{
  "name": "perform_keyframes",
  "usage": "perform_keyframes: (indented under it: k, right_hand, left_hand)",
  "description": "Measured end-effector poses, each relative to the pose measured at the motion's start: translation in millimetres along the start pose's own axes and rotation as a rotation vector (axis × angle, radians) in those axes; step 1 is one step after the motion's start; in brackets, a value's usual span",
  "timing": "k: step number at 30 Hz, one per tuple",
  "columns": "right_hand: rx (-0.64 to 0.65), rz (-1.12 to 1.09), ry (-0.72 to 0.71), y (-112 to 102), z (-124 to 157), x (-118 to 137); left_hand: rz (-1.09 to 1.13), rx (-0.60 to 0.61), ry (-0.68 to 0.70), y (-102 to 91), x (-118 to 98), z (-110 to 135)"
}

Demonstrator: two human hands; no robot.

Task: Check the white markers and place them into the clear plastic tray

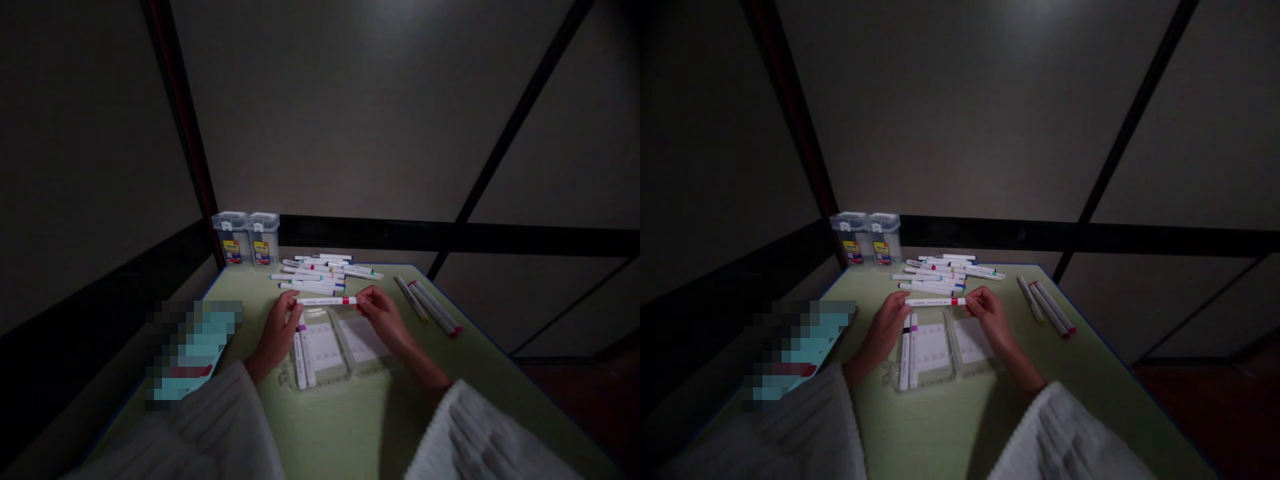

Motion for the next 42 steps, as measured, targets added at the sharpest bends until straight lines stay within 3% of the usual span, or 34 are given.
perform_keyframes:
  k: [2,7,15,22,42]
  right_hand:
    - [-0.011,-0.039,0.015,3.5,3.7,-0.4]
    - [-0.041,-0.096,0.045,5.0,6.8,1.4]
    - [-0.040,-0.125,0.152,9.8,14.6,-7.1]
    - [-0.102,-0.148,0.187,8.5,15.8,-8.3]
    - [-0.090,-0.162,0.182,7.4,15.2,-9.8]
  left_hand:
    - [0.021,0.084,-0.011,1.2,-7.8,2.7]
    - [0.038,0.105,-0.010,0.0,-15.8,5.7]
    - [0.133,0.052,-0.073,2.7,-2.1,4.3]
    - [0.096,0.066,-0.067,3.1,-8.7,5.2]
    - [0.049,0.076,-0.044,2.3,-14.4,7.0]
Point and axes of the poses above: each hand's wrist, its own z-axis away from the middle knuckle, its own y-axis out of the palm, x = y × z, the point moved 5 cm from there along -z, towards the middle knuckle, and after that the axes turned 4 degrees about -y, right-handed, at the moved point
